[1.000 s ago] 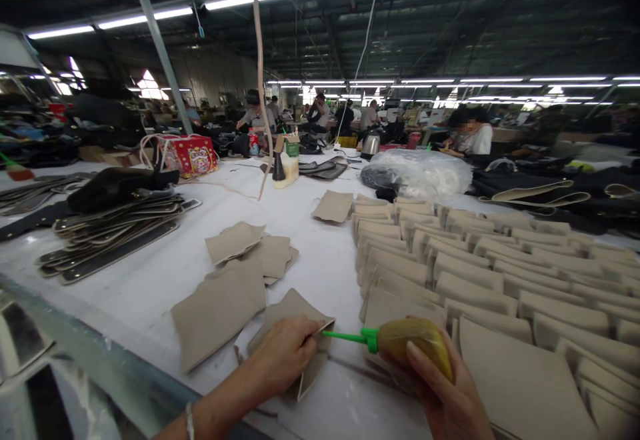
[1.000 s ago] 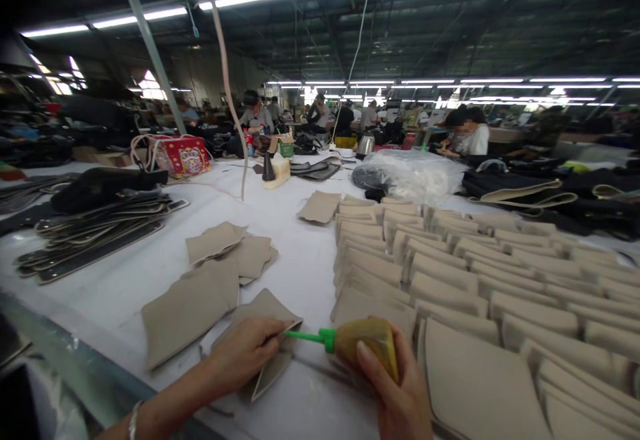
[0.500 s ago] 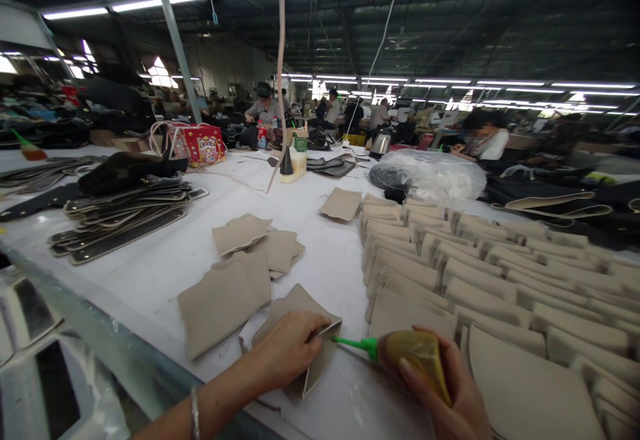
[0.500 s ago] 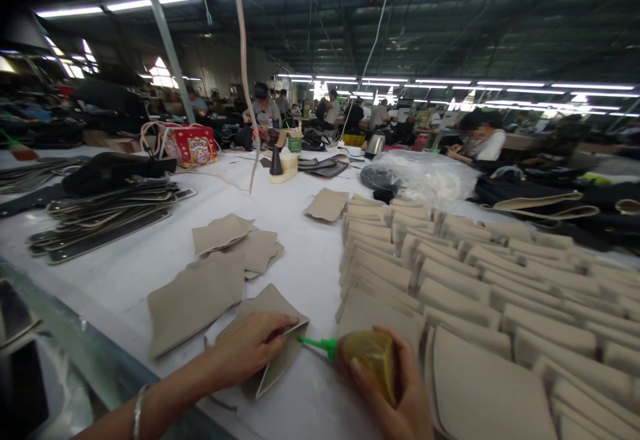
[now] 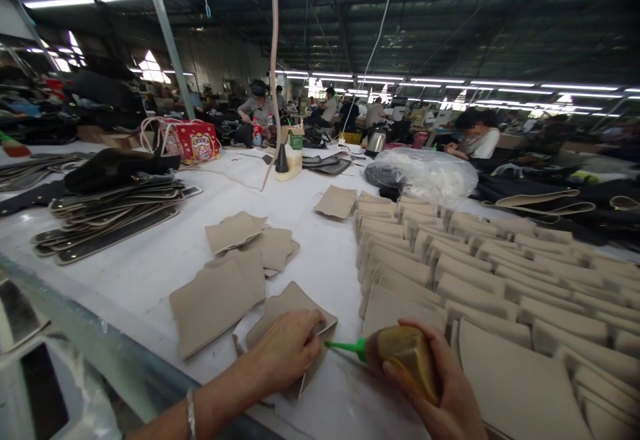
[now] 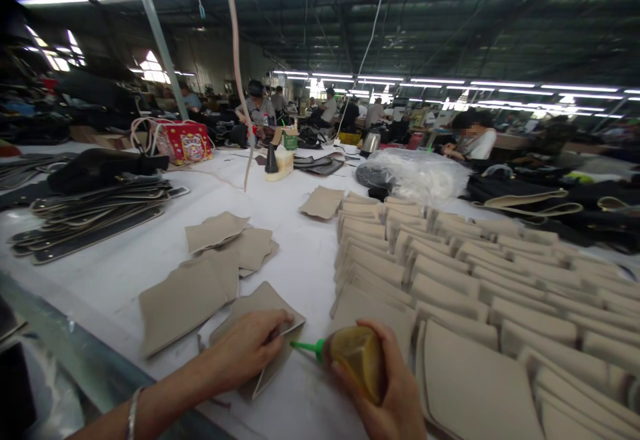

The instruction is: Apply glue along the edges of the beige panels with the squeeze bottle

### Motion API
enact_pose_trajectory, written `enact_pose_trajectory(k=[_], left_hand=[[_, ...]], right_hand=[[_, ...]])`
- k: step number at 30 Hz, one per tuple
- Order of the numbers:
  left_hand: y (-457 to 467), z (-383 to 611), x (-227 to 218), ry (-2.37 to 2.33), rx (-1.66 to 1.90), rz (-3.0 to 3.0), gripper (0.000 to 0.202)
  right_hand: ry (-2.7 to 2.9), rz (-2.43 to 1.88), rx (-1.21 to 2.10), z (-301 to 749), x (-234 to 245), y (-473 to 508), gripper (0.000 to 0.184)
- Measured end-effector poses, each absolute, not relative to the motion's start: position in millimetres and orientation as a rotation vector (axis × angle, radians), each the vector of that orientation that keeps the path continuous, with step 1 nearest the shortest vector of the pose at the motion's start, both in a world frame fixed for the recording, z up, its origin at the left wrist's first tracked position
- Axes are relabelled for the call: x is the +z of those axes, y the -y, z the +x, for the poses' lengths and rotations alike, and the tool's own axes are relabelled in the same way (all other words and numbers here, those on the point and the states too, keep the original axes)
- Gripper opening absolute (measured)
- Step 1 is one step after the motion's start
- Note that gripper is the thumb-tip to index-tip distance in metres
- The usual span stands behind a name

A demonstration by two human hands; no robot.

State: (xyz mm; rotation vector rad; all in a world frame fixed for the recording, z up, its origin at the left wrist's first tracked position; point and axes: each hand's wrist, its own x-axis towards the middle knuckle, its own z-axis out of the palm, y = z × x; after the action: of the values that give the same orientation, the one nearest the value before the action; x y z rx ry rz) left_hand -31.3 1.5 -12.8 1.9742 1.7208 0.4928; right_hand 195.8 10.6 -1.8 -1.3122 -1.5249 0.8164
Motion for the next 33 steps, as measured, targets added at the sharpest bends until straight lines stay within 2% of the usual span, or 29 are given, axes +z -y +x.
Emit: enact_pose_trajectory(k=[11, 18, 27, 33], left_hand=[[-1, -31, -9, -1.681, 0.513, 1.985, 0.04], [-4, -32, -8, -1.66, 0.513, 1.963, 0.043], [-3, -30, -9, -1.663, 0.534, 1.969, 0.043], [-3, -30, -13, -1.674, 0.531, 1.982, 0.041]], right_hand=[[1.578, -1.321, 0.795, 198, -4, -16, 0.046], [1.674, -1.271, 0.602, 201, -10, -17, 0.042], [1.632, -1.349, 0.643, 199, -6, -16, 0.047], [1.565, -1.356, 0.853, 196, -1, -10, 0.047]])
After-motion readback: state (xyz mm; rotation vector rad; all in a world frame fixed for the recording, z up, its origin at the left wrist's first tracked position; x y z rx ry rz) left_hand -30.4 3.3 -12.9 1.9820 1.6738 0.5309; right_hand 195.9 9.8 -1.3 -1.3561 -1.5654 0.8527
